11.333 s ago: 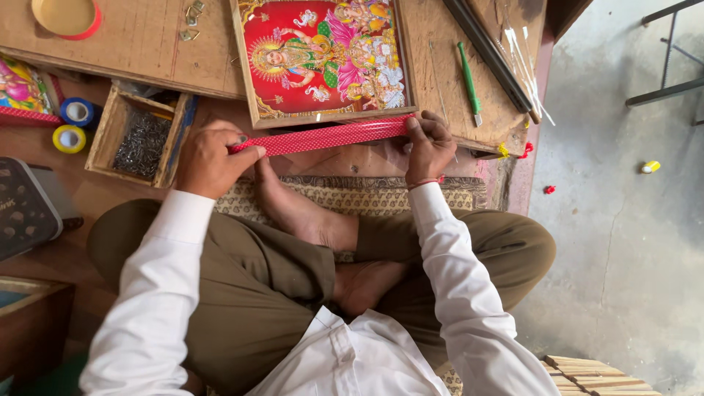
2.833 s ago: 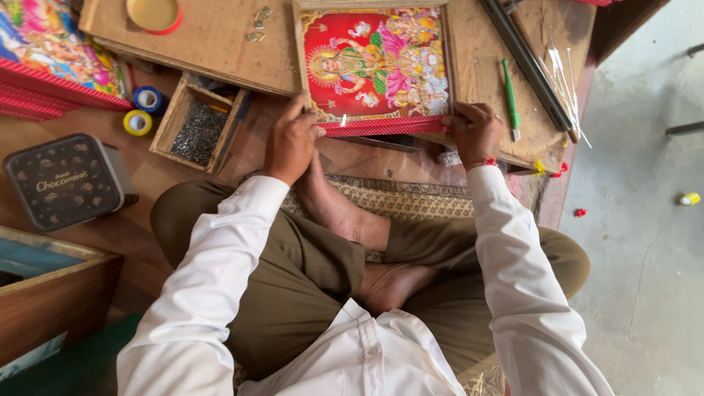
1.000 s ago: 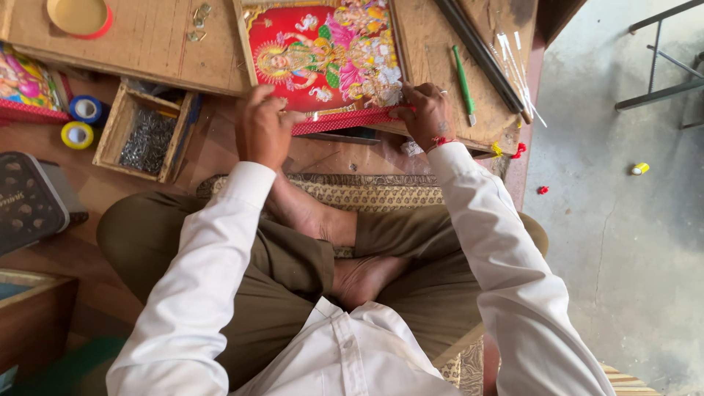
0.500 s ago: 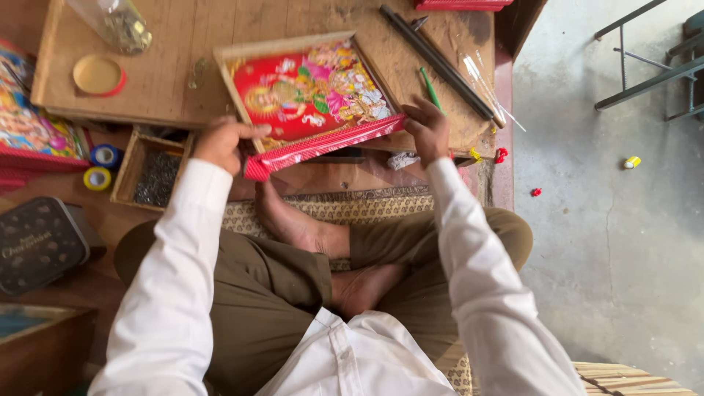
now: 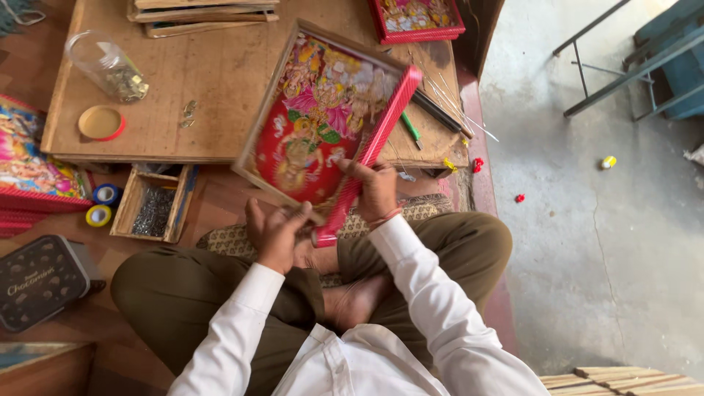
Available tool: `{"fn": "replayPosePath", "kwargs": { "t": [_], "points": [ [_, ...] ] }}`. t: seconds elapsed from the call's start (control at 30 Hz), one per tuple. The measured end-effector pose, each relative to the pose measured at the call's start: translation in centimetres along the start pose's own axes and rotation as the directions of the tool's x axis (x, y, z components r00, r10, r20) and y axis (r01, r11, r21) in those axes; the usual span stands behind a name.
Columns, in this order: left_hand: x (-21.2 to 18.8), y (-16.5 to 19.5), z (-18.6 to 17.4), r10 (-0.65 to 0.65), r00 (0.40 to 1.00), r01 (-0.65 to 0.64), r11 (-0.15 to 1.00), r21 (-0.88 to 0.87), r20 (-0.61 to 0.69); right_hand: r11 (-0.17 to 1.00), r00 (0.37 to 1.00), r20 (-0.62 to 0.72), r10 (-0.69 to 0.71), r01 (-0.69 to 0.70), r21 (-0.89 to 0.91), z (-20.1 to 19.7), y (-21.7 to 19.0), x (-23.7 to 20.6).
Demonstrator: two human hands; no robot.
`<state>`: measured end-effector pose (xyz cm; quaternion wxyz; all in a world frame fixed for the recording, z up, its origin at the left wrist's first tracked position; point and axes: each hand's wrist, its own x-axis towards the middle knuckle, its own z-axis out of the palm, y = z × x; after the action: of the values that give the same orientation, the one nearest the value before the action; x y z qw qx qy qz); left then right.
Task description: The person sits cross-legged and assembles small decorative frames by applying red patterned tape to the edges, inserting a printed image, and covering it with a clear plastic sheet. The person handles the frames one at a time, adjusting the tape and plastic, and places finished units on the table.
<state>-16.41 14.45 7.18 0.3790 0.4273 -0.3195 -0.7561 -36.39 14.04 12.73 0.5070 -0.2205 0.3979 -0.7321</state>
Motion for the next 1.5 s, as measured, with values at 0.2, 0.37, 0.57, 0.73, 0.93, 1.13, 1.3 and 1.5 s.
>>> {"fn": "replayPosePath", "kwargs": {
  "t": [0.2, 0.37, 0.57, 0.73, 0.93, 1.13, 1.3, 1.5],
  "points": [
    [-2.5, 7.7, 0.2, 0.56, 0.827, -0.349, 0.444, 0.825, 0.049, 0.802, 0.94, 0.333, -0.077, 0.256, -0.539, 2.1, -8.0, 1.2],
    [0.2, 16.1, -2.3, 0.906, 0.336, -0.481, -0.07, 0.874, 0.257, 0.135, 0.863, 0.47, 0.184, 0.451, -0.882, 6.8, -10.3, 1.7],
    [2.4, 10.0, -7.3, 0.77, 0.638, -0.524, 0.424, 0.739, 0.011, -0.178, 0.744, 0.555, 0.371, 0.644, -0.744, 8.0, -5.8, 2.5],
    [3.8, 7.1, -10.3, 0.731, 0.68, -0.526, 0.54, 0.657, -0.056, -0.247, 0.752, 0.528, 0.395, 0.641, -0.727, 6.6, -1.0, 4.0],
    [3.2, 8.0, -12.1, 0.615, 0.787, -0.512, 0.693, 0.507, -0.046, -0.274, 0.745, 0.515, 0.423, 0.647, -0.711, 4.9, 1.6, 5.0],
    [4.8, 8.8, -11.9, 0.537, 0.842, -0.498, 0.808, 0.315, -0.046, -0.166, 0.734, 0.514, 0.444, 0.631, -0.758, 5.0, 0.6, 5.7],
    [5.2, 8.5, -11.2, 0.569, 0.818, -0.55, 0.817, 0.172, -0.089, 0.037, 0.772, 0.551, 0.316, 0.57, -0.82, 4.1, -0.2, 4.6],
    [5.0, 8.4, -10.6, 0.54, 0.829, -0.514, 0.838, 0.182, -0.145, 0.088, 0.889, 0.423, 0.177, 0.414, -0.906, 3.4, 0.4, 3.8]
  ]
}}
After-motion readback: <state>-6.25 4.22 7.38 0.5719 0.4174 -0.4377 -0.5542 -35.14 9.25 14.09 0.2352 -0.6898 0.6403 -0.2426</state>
